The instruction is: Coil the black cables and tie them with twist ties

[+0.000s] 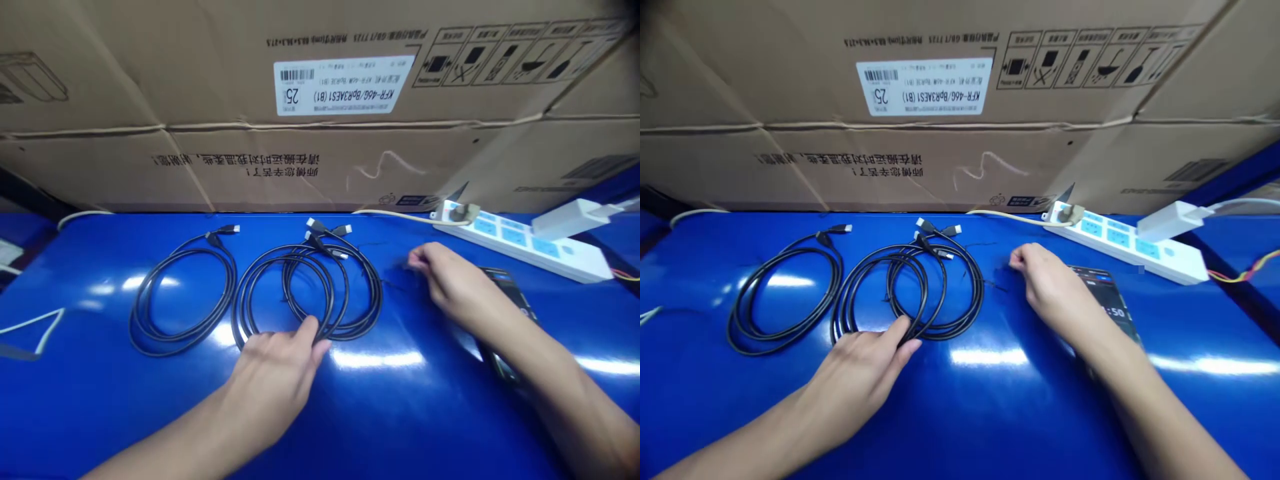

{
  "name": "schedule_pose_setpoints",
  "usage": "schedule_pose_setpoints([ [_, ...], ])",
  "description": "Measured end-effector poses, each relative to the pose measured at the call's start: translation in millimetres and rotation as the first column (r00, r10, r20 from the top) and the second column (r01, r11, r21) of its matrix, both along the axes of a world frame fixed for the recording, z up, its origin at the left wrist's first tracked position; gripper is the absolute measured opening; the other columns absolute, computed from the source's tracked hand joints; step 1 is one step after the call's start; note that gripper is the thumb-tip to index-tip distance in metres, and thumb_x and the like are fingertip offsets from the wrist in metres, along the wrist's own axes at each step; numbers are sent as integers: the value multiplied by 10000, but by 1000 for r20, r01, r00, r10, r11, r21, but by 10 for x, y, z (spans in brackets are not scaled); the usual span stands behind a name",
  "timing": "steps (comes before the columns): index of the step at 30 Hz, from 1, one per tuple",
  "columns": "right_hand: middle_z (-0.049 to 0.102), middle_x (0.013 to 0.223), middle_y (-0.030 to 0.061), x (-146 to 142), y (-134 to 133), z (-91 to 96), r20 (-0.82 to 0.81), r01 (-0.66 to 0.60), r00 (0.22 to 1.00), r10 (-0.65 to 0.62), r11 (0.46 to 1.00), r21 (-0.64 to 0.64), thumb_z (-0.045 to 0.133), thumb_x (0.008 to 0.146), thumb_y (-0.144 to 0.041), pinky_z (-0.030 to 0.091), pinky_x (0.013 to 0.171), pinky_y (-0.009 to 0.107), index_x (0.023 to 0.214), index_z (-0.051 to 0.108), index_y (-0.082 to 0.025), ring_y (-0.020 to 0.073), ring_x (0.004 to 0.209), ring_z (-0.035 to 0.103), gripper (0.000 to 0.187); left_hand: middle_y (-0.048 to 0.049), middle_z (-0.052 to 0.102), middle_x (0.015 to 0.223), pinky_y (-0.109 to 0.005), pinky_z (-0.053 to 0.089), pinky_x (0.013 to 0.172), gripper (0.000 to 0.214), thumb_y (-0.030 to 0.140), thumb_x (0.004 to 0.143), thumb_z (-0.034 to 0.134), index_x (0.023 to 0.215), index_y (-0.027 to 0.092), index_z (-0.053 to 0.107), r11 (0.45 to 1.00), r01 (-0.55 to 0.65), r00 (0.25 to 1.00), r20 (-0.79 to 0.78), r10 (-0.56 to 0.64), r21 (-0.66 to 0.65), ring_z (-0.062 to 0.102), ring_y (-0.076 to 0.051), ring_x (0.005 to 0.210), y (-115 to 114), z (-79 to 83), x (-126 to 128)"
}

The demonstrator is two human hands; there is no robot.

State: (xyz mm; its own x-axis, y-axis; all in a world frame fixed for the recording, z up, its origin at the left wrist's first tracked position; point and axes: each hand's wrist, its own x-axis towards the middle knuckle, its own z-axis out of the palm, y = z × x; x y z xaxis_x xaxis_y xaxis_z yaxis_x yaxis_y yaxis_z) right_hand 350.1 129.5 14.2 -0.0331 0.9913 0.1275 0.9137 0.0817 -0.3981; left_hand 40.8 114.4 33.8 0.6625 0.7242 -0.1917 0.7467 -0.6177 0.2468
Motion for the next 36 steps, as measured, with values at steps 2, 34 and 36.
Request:
schedule_pose_setpoints([
  [2, 628, 876, 87, -127, -40, 119, -196, 12, 980, -12, 1000, -1, 339, 1021, -352, 493, 676, 386, 910, 473, -247, 241, 743, 586, 204, -42, 687, 625, -326, 399, 491, 365, 329, 1068, 278, 1121, 162, 598, 1000, -17, 999, 47, 16, 20, 680, -272, 539, 4, 29, -13],
  [34, 626, 785, -18, -1087, -403, 139, -717, -415, -217, -662, 728, -546, 923, 715, -303, 435, 506, 122, 1059, 681, -199, 47, 576, 508, 433, -99, 790, 1061, -315, 618, 839, 278, 120, 977, 473, 1214, 171, 610, 993, 111, 733, 677, -60, -32, 767, -217, 910, -108, 4, 94],
  [36, 587, 733, -26, -1070, -400, 142, -660, -503, -237, -712, 672, -544, 920, 693, -226, 361, 480, 95, 1052, 737, -165, 17, 538, 433, 407, -96, 793, 1027, -309, 622, 805, 288, 132, 983, 462, 1224, 174, 615, 993, 114, 737, 673, -60, -36, 767, -214, 876, -118, -30, 103],
])
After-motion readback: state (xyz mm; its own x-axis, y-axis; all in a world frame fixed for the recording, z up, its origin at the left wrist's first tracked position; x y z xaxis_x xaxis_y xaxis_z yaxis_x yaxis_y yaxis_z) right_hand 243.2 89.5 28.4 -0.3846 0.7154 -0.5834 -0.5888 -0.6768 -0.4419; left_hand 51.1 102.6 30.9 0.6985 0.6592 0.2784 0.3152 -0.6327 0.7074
